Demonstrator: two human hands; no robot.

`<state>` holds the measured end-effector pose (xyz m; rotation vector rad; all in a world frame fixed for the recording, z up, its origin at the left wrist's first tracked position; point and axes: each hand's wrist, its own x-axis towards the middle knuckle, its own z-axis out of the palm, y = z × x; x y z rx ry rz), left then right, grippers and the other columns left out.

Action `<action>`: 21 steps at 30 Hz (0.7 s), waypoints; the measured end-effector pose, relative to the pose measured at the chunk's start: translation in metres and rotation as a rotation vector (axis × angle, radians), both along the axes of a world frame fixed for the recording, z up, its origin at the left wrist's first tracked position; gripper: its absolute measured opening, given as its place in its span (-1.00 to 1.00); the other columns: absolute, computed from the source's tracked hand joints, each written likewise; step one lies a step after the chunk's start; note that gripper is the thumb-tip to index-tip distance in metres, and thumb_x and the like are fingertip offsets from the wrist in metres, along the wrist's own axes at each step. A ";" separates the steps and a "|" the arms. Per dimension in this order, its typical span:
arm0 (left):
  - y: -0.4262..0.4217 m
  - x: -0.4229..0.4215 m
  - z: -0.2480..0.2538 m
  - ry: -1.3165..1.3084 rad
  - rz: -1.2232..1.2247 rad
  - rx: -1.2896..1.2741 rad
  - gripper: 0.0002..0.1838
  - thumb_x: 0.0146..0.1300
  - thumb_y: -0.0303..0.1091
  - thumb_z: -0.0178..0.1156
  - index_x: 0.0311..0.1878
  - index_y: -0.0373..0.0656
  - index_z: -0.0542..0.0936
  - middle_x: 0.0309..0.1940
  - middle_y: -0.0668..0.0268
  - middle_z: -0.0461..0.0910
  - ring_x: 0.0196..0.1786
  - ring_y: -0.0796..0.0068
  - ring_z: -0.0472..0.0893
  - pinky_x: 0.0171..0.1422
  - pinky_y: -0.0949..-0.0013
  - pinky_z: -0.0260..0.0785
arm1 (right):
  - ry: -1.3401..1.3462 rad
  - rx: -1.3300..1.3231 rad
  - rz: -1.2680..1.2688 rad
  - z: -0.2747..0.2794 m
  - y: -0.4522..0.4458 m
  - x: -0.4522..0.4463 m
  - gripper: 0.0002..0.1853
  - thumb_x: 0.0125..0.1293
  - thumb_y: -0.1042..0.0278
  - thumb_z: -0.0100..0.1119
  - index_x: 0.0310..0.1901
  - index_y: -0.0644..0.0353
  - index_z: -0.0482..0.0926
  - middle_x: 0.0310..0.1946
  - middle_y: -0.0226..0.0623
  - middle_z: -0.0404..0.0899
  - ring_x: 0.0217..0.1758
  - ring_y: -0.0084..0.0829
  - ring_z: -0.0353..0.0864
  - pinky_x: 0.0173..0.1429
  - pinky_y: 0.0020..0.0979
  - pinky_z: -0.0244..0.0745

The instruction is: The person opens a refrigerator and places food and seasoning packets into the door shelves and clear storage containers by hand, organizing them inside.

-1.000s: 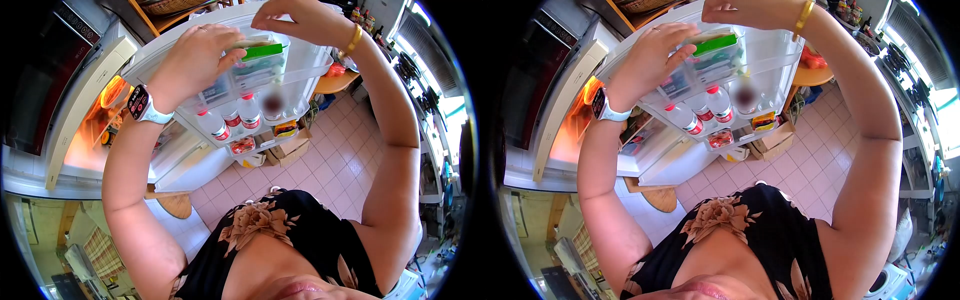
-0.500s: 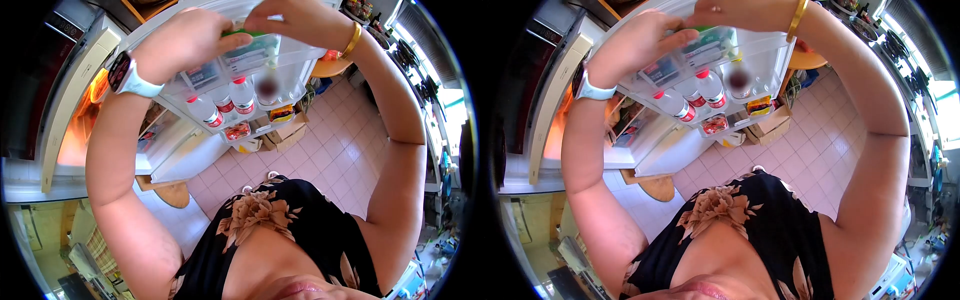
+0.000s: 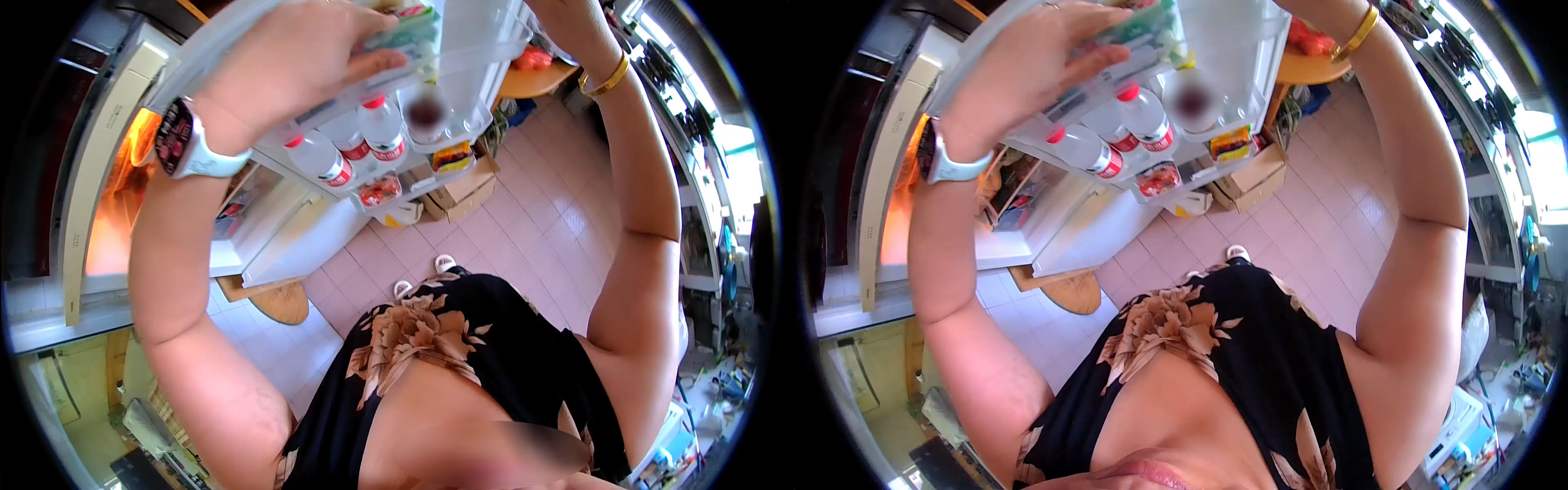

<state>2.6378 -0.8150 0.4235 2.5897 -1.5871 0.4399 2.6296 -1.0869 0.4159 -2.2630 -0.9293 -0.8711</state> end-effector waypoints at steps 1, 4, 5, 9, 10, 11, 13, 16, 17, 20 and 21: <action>-0.004 -0.003 0.009 0.088 0.034 0.044 -0.64 0.39 -0.14 0.29 -0.02 -0.28 0.72 -0.17 -0.06 0.72 -0.13 -0.10 0.71 0.02 0.05 0.55 | -0.031 -0.003 -0.019 -0.005 -0.001 -0.003 -0.70 0.57 0.27 0.12 -0.03 0.30 0.77 -0.13 -0.17 0.81 -0.05 -0.36 0.78 0.12 -0.35 0.62; -0.002 0.015 0.009 0.123 0.100 -0.010 -0.44 0.43 0.04 0.27 0.18 -0.31 0.67 -0.08 -0.09 0.75 -0.03 -0.06 0.75 0.13 0.15 0.59 | 0.002 0.154 -0.022 -0.029 -0.012 0.002 -0.70 0.57 0.28 0.14 -0.04 0.32 0.78 -0.10 -0.18 0.81 0.01 -0.39 0.76 0.17 -0.35 0.61; 0.000 0.019 0.010 0.116 0.147 -0.023 -0.36 0.45 0.14 0.20 0.23 -0.32 0.64 0.00 -0.09 0.74 0.05 -0.02 0.74 0.21 0.15 0.58 | 0.000 0.232 -0.004 -0.033 -0.015 -0.001 -0.71 0.57 0.29 0.14 -0.04 0.33 0.78 -0.09 -0.19 0.81 0.01 -0.41 0.75 0.17 -0.35 0.61; 0.011 0.045 -0.008 -0.093 0.044 -0.035 -0.21 0.49 0.32 0.06 0.34 -0.32 0.56 0.17 -0.12 0.67 0.22 -0.01 0.68 0.35 0.07 0.52 | 0.077 0.334 -0.034 -0.058 -0.033 -0.017 -0.73 0.59 0.34 0.11 0.00 0.32 0.76 -0.07 -0.23 0.80 -0.02 -0.44 0.73 0.15 -0.39 0.59; 0.011 0.047 -0.013 -0.159 -0.004 -0.038 -0.19 0.50 0.34 0.03 0.36 -0.32 0.55 0.20 -0.14 0.65 0.25 -0.02 0.66 0.37 0.05 0.51 | 0.059 0.323 -0.102 -0.066 -0.040 -0.020 -0.74 0.59 0.35 0.10 0.00 0.32 0.75 -0.12 -0.23 0.79 -0.06 -0.41 0.74 0.11 -0.39 0.60; 0.008 0.040 -0.017 0.011 0.075 -0.018 -0.17 0.50 0.34 0.02 0.37 -0.32 0.53 0.24 -0.14 0.62 0.30 -0.03 0.63 0.41 0.03 0.48 | 0.074 0.323 -0.102 -0.085 -0.050 -0.019 -0.74 0.59 0.35 0.10 0.00 0.32 0.75 -0.12 -0.23 0.79 -0.06 -0.41 0.74 0.11 -0.39 0.60; 0.010 0.031 -0.020 0.193 0.154 0.004 -0.16 0.50 0.35 0.02 0.39 -0.33 0.52 0.29 -0.15 0.58 0.34 -0.03 0.60 0.44 0.02 0.45 | 0.097 0.686 -0.171 -0.128 -0.068 -0.019 -0.64 0.66 0.23 0.02 -0.06 0.27 0.77 -0.17 -0.25 0.81 -0.15 -0.39 0.79 0.03 -0.29 0.68; 0.021 0.031 -0.022 -0.413 0.155 -0.021 -0.23 0.51 0.24 0.09 0.37 -0.35 0.53 0.27 -0.12 0.61 0.33 -0.02 0.60 0.45 0.02 0.43 | 0.196 0.649 -0.215 -0.189 -0.077 -0.031 -0.56 0.71 0.19 -0.09 -0.07 0.35 0.74 -0.16 -0.23 0.80 -0.14 -0.46 0.77 0.09 -0.41 0.66; 0.028 0.029 -0.019 -0.464 -0.058 -0.218 -0.34 0.48 0.10 0.18 0.30 -0.37 0.55 0.24 -0.11 0.63 0.32 -0.02 0.61 0.41 -0.01 0.43 | 0.237 0.748 -0.308 -0.217 -0.075 -0.034 -0.57 0.66 0.13 0.05 -0.18 0.34 0.75 -0.27 -0.31 0.80 -0.22 -0.55 0.73 -0.05 -0.45 0.63; 0.046 -0.012 -0.034 -0.423 -0.193 -0.621 -0.55 0.48 -0.18 0.18 0.18 -0.41 0.60 0.04 -0.09 0.68 0.09 0.00 0.66 0.16 0.04 0.50 | 0.588 0.876 -0.470 -0.326 -0.080 -0.039 -0.69 0.58 0.25 0.13 -0.19 0.26 0.78 -0.31 -0.37 0.78 -0.30 -0.61 0.67 -0.19 -0.50 0.59; 0.056 -0.037 -0.052 -0.352 -0.130 -0.732 -0.65 0.48 -0.26 0.13 0.06 -0.41 0.60 -0.09 -0.04 0.70 -0.06 0.05 0.66 0.00 0.09 0.52 | 0.715 0.807 -0.518 -0.359 -0.080 -0.044 -0.71 0.56 0.25 0.17 -0.18 0.27 0.78 -0.31 -0.37 0.78 -0.28 -0.60 0.69 -0.17 -0.48 0.60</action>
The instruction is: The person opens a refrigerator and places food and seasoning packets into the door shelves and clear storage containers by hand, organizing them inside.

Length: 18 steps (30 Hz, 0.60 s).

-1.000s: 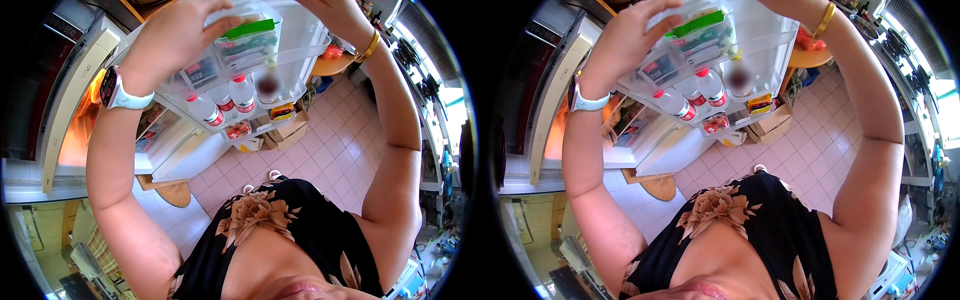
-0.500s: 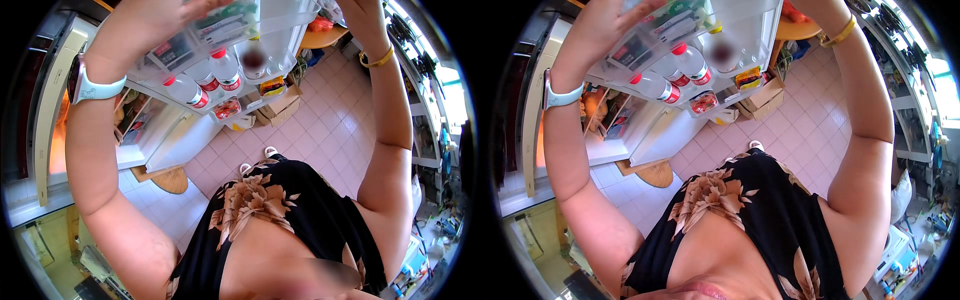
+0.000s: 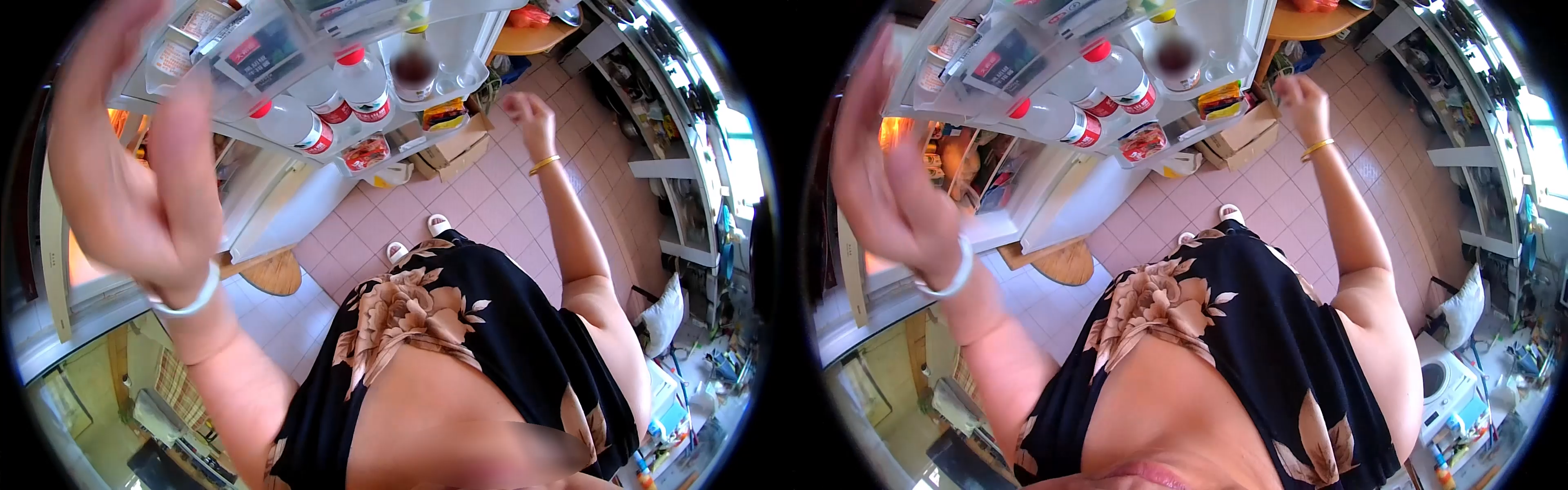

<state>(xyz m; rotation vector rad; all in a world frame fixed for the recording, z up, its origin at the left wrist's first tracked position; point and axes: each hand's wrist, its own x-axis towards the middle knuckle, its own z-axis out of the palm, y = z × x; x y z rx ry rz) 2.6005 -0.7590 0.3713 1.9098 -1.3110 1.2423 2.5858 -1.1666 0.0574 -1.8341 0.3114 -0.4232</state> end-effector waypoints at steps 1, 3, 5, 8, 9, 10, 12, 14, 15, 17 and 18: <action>0.010 -0.025 -0.018 0.089 0.004 -0.114 -0.73 0.48 -0.34 0.07 -0.06 -0.41 0.59 -0.22 0.01 0.71 -0.22 0.10 0.67 -0.15 0.15 0.53 | 0.090 -0.087 -0.003 -0.040 0.000 -0.002 -0.76 0.50 0.27 0.25 -0.14 0.27 0.77 -0.30 -0.30 0.79 -0.26 -0.53 0.72 -0.15 -0.44 0.62; 0.034 -0.049 -0.095 0.138 -0.145 -0.194 -0.75 0.46 -0.33 0.05 -0.16 -0.37 0.55 -0.33 0.07 0.71 -0.35 0.28 0.61 -0.32 0.22 0.48 | 0.008 -0.277 0.091 -0.066 0.026 -0.019 -0.85 0.40 0.36 0.33 -0.10 0.18 0.78 -0.22 -0.21 0.79 -0.25 -0.33 0.76 -0.12 -0.34 0.65; 0.013 -0.079 -0.170 0.381 -0.116 -0.163 -0.86 0.46 -0.40 0.13 -0.07 -0.27 0.58 -0.28 0.12 0.74 -0.24 0.23 0.70 -0.19 0.18 0.53 | 0.112 -0.332 0.264 -0.074 0.061 -0.029 -0.88 0.34 0.38 0.33 -0.14 0.14 0.76 -0.19 -0.19 0.75 -0.19 -0.19 0.78 -0.06 -0.26 0.69; -0.007 -0.098 -0.252 1.002 0.141 -0.121 -0.84 0.43 -0.53 0.20 0.01 -0.23 0.65 -0.09 0.18 0.74 -0.12 0.19 0.72 0.01 0.23 0.56 | -0.106 -0.675 0.646 -0.083 0.107 -0.015 -0.74 0.33 0.22 0.33 -0.02 0.13 0.71 0.01 -0.25 0.68 0.08 -0.11 0.67 0.18 -0.16 0.62; -0.010 -0.102 -0.275 1.158 0.208 -0.175 -0.84 0.43 -0.54 0.19 0.02 -0.24 0.66 -0.10 0.18 0.74 -0.11 0.17 0.72 0.04 0.23 0.56 | -0.093 -0.726 0.679 -0.095 0.121 -0.004 -0.71 0.37 0.15 0.30 -0.01 0.15 0.71 0.02 -0.24 0.68 0.11 -0.11 0.66 0.21 -0.15 0.60; -0.009 -0.108 -0.296 1.154 0.214 -0.179 -0.84 0.43 -0.54 0.19 0.02 -0.24 0.66 -0.10 0.18 0.74 -0.11 0.17 0.72 0.04 0.23 0.56 | -0.082 -0.779 0.713 -0.109 0.133 0.009 -0.67 0.40 0.09 0.26 0.00 0.17 0.71 0.03 -0.23 0.68 0.14 -0.11 0.66 0.24 -0.14 0.59; -0.007 -0.124 -0.319 1.382 0.195 -0.276 -0.83 0.44 -0.55 0.18 0.02 -0.25 0.67 -0.11 0.15 0.73 -0.09 0.15 0.73 0.08 0.25 0.56 | 0.122 -0.952 0.763 -0.120 0.156 0.030 -0.55 0.43 -0.05 0.21 0.01 0.21 0.72 0.07 -0.15 0.67 0.18 -0.08 0.65 0.26 -0.11 0.57; -0.006 -0.138 -0.317 1.379 0.194 -0.285 -0.84 0.44 -0.53 0.18 0.01 -0.25 0.68 -0.13 0.13 0.72 -0.09 0.16 0.73 0.07 0.26 0.56 | 0.315 -1.128 0.802 -0.118 0.168 0.044 -0.43 0.46 -0.20 0.15 0.02 0.25 0.73 0.12 -0.06 0.67 0.22 -0.06 0.65 0.28 -0.08 0.56; -0.004 -0.141 -0.317 1.385 0.217 -0.207 -0.84 0.43 -0.52 0.19 0.00 -0.25 0.68 -0.15 0.12 0.71 -0.09 0.16 0.73 0.06 0.25 0.56 | 0.521 -1.139 0.906 -0.113 0.173 0.052 -0.33 0.44 -0.31 0.10 0.04 0.26 0.74 0.16 -0.01 0.66 0.26 -0.05 0.63 0.30 -0.08 0.54; 0.000 -0.143 -0.318 1.363 0.246 -0.138 -0.84 0.42 -0.51 0.21 0.00 -0.25 0.68 -0.16 0.11 0.71 -0.10 0.15 0.73 0.06 0.25 0.56 | 0.741 -1.166 1.026 -0.113 0.180 0.065 -0.21 0.41 -0.46 0.04 0.06 0.25 0.75 0.24 0.04 0.63 0.33 -0.05 0.61 0.35 -0.10 0.51; 0.000 -0.143 -0.318 1.356 0.256 -0.142 -0.84 0.41 -0.50 0.21 0.00 -0.25 0.68 -0.17 0.10 0.70 -0.09 0.15 0.72 0.06 0.24 0.55 | 0.751 -1.188 1.048 -0.123 0.180 0.067 -0.19 0.39 -0.50 0.03 0.06 0.25 0.75 0.27 0.05 0.62 0.35 -0.05 0.60 0.37 -0.12 0.50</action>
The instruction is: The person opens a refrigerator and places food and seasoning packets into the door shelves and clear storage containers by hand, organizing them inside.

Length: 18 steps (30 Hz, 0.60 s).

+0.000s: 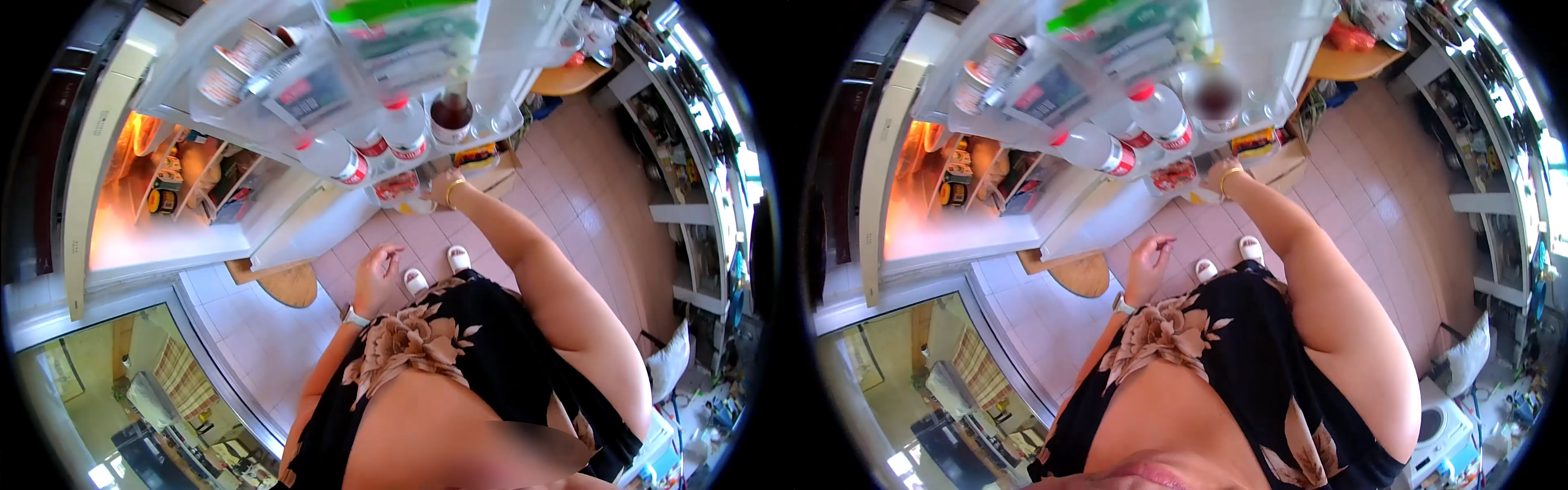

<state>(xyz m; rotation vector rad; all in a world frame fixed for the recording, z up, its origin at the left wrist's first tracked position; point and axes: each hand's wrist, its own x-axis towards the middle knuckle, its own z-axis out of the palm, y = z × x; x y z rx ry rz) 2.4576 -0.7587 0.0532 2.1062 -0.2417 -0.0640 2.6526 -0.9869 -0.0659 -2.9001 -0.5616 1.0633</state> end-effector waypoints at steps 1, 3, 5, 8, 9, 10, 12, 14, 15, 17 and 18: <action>0.002 0.000 0.001 -0.004 0.008 0.003 -0.84 0.41 -0.48 0.22 -0.01 -0.25 0.68 -0.18 0.09 0.70 -0.09 0.14 0.72 0.06 0.22 0.55 | -0.093 -0.005 0.023 -0.011 0.001 -0.003 -0.27 0.40 -0.43 0.07 0.08 0.17 0.77 0.32 0.00 0.58 0.39 -0.05 0.56 0.37 -0.11 0.51; 0.007 -0.001 0.006 0.002 0.013 0.025 -0.83 0.44 -0.48 0.20 0.01 -0.26 0.68 -0.16 0.10 0.70 -0.08 0.21 0.73 0.09 0.24 0.55 | -0.211 -0.013 0.050 -0.008 -0.001 -0.009 -0.34 0.40 -0.36 0.10 0.10 0.10 0.78 0.38 -0.05 0.55 0.44 -0.05 0.52 0.36 -0.10 0.53; 0.008 -0.002 0.007 0.031 0.026 0.035 -0.82 0.46 -0.50 0.18 0.03 -0.28 0.68 -0.15 0.12 0.71 -0.06 0.28 0.73 0.11 0.26 0.55 | -0.254 0.046 0.133 0.001 -0.006 -0.013 -0.50 0.36 -0.15 0.24 0.07 0.09 0.78 0.22 -0.18 0.61 0.33 -0.12 0.56 0.33 -0.16 0.52; 0.013 -0.004 0.006 -0.057 0.026 0.005 -0.82 0.44 -0.52 0.19 0.03 -0.28 0.68 -0.14 0.14 0.71 -0.09 0.29 0.74 0.10 0.28 0.55 | -0.623 0.412 0.236 0.045 -0.033 -0.036 -0.75 0.32 0.19 0.30 -0.09 0.15 0.71 -0.04 -0.27 0.59 0.10 -0.20 0.60 0.15 -0.17 0.59; 0.015 -0.004 0.008 -0.069 0.038 -0.014 -0.83 0.44 -0.53 0.19 0.02 -0.28 0.68 -0.13 0.14 0.72 -0.11 0.30 0.74 0.08 0.30 0.55 | -0.737 0.585 0.223 0.068 -0.044 -0.046 -0.80 0.32 0.25 0.29 -0.14 0.17 0.68 -0.09 -0.27 0.58 0.05 -0.21 0.60 0.09 -0.17 0.61; 0.016 -0.003 0.013 -0.077 0.038 -0.017 -0.83 0.44 -0.53 0.19 0.02 -0.28 0.68 -0.13 0.14 0.72 -0.11 0.30 0.74 0.08 0.30 0.55 | -0.787 0.682 0.225 0.100 -0.057 -0.060 -0.81 0.31 0.29 0.30 -0.13 0.19 0.65 -0.11 -0.26 0.59 0.02 -0.20 0.62 0.06 -0.18 0.63; 0.018 -0.001 0.024 -0.019 0.090 -0.085 -0.84 0.43 -0.49 0.20 0.00 -0.26 0.68 -0.11 0.13 0.73 -0.05 0.14 0.73 0.11 0.22 0.54 | -0.810 0.865 0.145 0.175 -0.076 -0.092 -0.80 0.25 0.41 0.37 -0.13 0.21 0.62 -0.15 -0.24 0.62 -0.03 -0.18 0.66 0.01 -0.20 0.66; 0.018 0.002 0.040 -0.035 0.091 -0.072 -0.84 0.43 -0.50 0.20 0.00 -0.26 0.67 -0.10 0.14 0.73 -0.05 0.15 0.73 0.11 0.23 0.54 | -0.744 1.088 -0.015 0.259 -0.092 -0.114 -0.67 0.12 0.63 0.47 -0.07 0.22 0.63 -0.13 -0.20 0.70 -0.09 -0.16 0.75 -0.08 -0.23 0.71; 0.017 0.005 0.044 -0.040 0.086 -0.051 -0.85 0.43 -0.51 0.20 0.00 -0.25 0.67 -0.09 0.14 0.73 -0.04 0.15 0.73 0.12 0.23 0.54 | -0.905 1.134 0.035 0.307 -0.098 -0.114 -0.59 0.12 0.68 0.49 0.01 0.27 0.63 -0.08 -0.15 0.71 -0.15 -0.24 0.77 -0.12 -0.30 0.72; 0.010 0.013 0.047 -0.041 0.056 -0.079 -0.85 0.43 -0.51 0.21 -0.01 -0.25 0.67 -0.08 0.15 0.73 -0.03 0.15 0.73 0.12 0.23 0.54 | -1.212 1.064 0.143 0.386 -0.113 -0.105 -0.52 0.10 0.73 0.50 0.09 0.37 0.60 -0.03 -0.07 0.72 -0.21 -0.32 0.76 -0.11 -0.34 0.70; 0.004 0.018 0.048 -0.048 0.030 -0.105 -0.86 0.43 -0.51 0.22 -0.01 -0.25 0.67 -0.07 0.15 0.73 -0.02 0.15 0.72 0.13 0.23 0.53 | -1.438 1.111 0.185 0.414 -0.110 -0.093 -0.55 0.09 0.74 0.50 0.05 0.37 0.63 -0.11 -0.07 0.74 -0.21 -0.31 0.75 -0.13 -0.35 0.67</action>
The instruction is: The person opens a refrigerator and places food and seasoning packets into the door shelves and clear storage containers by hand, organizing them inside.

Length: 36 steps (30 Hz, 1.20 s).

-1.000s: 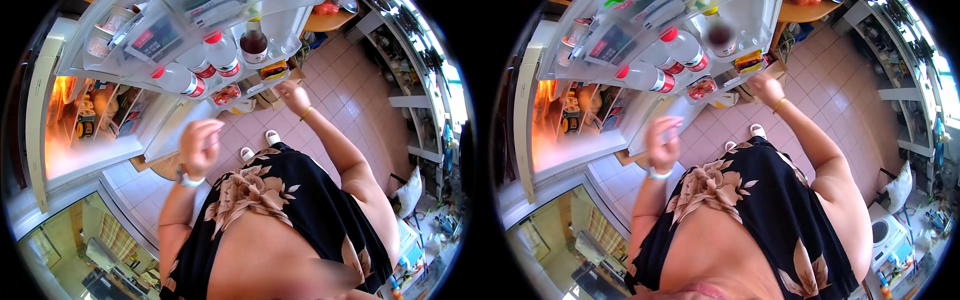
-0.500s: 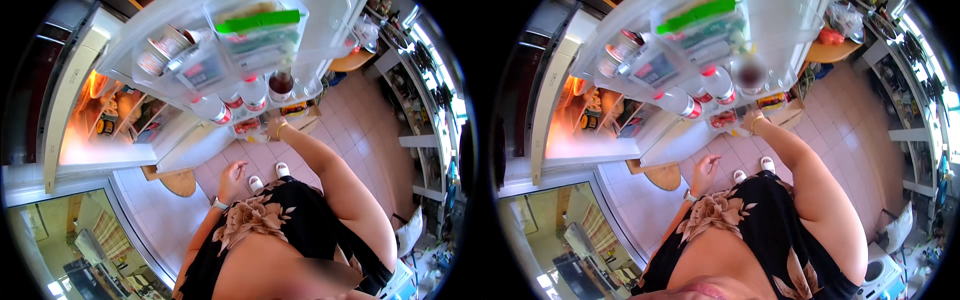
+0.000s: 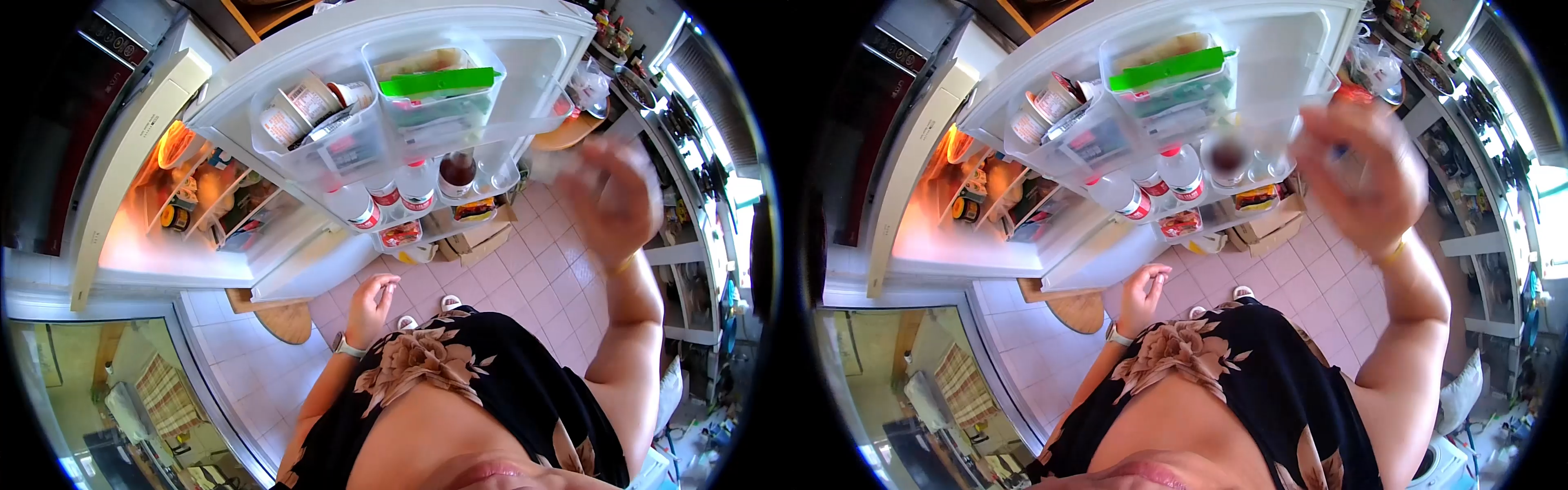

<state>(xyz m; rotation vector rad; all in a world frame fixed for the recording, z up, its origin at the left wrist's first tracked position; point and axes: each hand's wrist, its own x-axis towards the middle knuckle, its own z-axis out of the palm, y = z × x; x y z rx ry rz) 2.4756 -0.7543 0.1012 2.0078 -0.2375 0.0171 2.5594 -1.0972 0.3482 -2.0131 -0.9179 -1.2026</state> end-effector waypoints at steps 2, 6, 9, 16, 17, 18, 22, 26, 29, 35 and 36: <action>-0.011 0.006 0.002 -0.008 -0.028 -0.012 -0.86 0.42 -0.52 0.23 -0.01 -0.24 0.67 -0.07 0.15 0.73 -0.02 0.13 0.72 0.14 0.22 0.53 | -0.259 -0.079 0.043 0.057 0.007 0.034 -0.68 0.12 0.74 0.48 -0.07 0.37 0.70 -0.19 -0.10 0.75 -0.19 -0.28 0.74 -0.11 -0.35 0.63; -0.023 0.011 0.002 -0.096 -0.138 -0.009 -0.84 0.41 -0.51 0.24 0.01 -0.22 0.66 -0.08 0.14 0.72 -0.05 0.09 0.70 0.11 0.21 0.54 | -0.092 -0.368 0.100 0.075 0.052 0.091 -0.74 0.26 0.57 0.40 -0.01 0.28 0.73 -0.05 -0.16 0.73 -0.04 -0.17 0.73 0.09 -0.26 0.64; -0.019 0.005 0.000 -0.092 -0.148 -0.035 -0.84 0.41 -0.53 0.25 0.01 -0.23 0.66 -0.09 0.13 0.72 -0.07 0.12 0.71 0.07 0.22 0.56 | 0.261 -0.568 0.158 0.060 0.058 0.108 -0.64 0.53 0.10 0.20 0.12 0.19 0.69 -0.03 -0.08 0.70 0.00 -0.04 0.67 0.17 -0.16 0.56; 0.009 -0.014 -0.033 -0.020 -0.069 -0.047 -0.85 0.41 -0.54 0.25 0.00 -0.24 0.68 -0.13 0.15 0.74 -0.07 0.18 0.75 0.06 0.25 0.58 | 0.490 -0.818 0.016 0.070 0.069 0.095 -0.51 0.51 0.01 0.22 0.29 0.17 0.62 0.23 -0.07 0.64 0.24 -0.02 0.62 0.41 -0.13 0.50; 0.007 -0.017 -0.030 -0.019 -0.074 -0.048 -0.85 0.41 -0.54 0.25 0.00 -0.24 0.68 -0.13 0.15 0.74 -0.07 0.18 0.75 0.06 0.25 0.58 | 0.494 -0.818 0.012 0.073 0.069 0.092 -0.51 0.51 0.01 0.22 0.29 0.17 0.62 0.23 -0.07 0.64 0.24 -0.02 0.62 0.41 -0.13 0.50; 0.006 -0.018 -0.026 -0.005 -0.074 -0.035 -0.85 0.41 -0.54 0.25 0.00 -0.23 0.68 -0.13 0.16 0.75 -0.07 0.18 0.75 0.06 0.26 0.58 | 0.482 -0.834 -0.007 0.074 0.069 0.092 -0.51 0.52 0.01 0.22 0.29 0.17 0.62 0.20 -0.08 0.66 0.20 -0.06 0.65 0.37 -0.15 0.53; 0.002 -0.016 -0.028 0.005 -0.105 -0.042 -0.84 0.42 -0.53 0.24 0.01 -0.21 0.68 -0.13 0.17 0.75 -0.07 0.19 0.75 0.06 0.28 0.58 | 0.684 -0.562 0.082 0.089 0.063 0.101 -0.61 0.56 0.09 0.20 0.21 0.19 0.67 0.08 -0.15 0.73 0.04 -0.23 0.75 0.24 -0.26 0.63; 0.001 -0.017 -0.031 -0.019 -0.106 -0.039 -0.84 0.42 -0.53 0.24 0.01 -0.21 0.67 -0.13 0.18 0.75 -0.08 0.20 0.75 0.06 0.28 0.58 | 0.398 -0.348 0.154 0.100 0.050 0.114 -0.74 0.59 0.35 0.10 -0.04 0.33 0.74 -0.16 -0.19 0.78 -0.10 -0.38 0.74 0.06 -0.38 0.62; 0.007 -0.021 -0.032 0.017 -0.092 -0.059 -0.85 0.43 -0.53 0.23 0.01 -0.22 0.67 -0.13 0.18 0.75 -0.07 0.22 0.76 0.07 0.27 0.58 | 0.340 -0.399 0.167 0.096 0.048 0.108 -0.76 0.58 0.33 0.14 -0.04 0.32 0.72 -0.12 -0.21 0.76 -0.07 -0.35 0.75 0.09 -0.34 0.64; 0.012 -0.022 -0.032 0.026 -0.070 -0.046 -0.85 0.44 -0.51 0.23 0.01 -0.24 0.68 -0.10 0.16 0.77 -0.05 0.24 0.78 0.08 0.29 0.60 | 0.385 -0.589 0.160 0.069 0.057 0.104 -0.78 0.55 0.35 0.18 -0.06 0.33 0.72 -0.10 -0.22 0.76 -0.06 -0.27 0.73 0.16 -0.31 0.61; 0.012 -0.022 -0.031 0.026 -0.067 -0.048 -0.85 0.44 -0.51 0.23 0.01 -0.24 0.68 -0.10 0.16 0.77 -0.05 0.24 0.78 0.08 0.29 0.60 | 0.377 -0.564 0.184 0.071 0.053 0.106 -0.78 0.55 0.34 0.18 -0.02 0.32 0.71 -0.06 -0.19 0.75 -0.03 -0.23 0.73 0.17 -0.31 0.60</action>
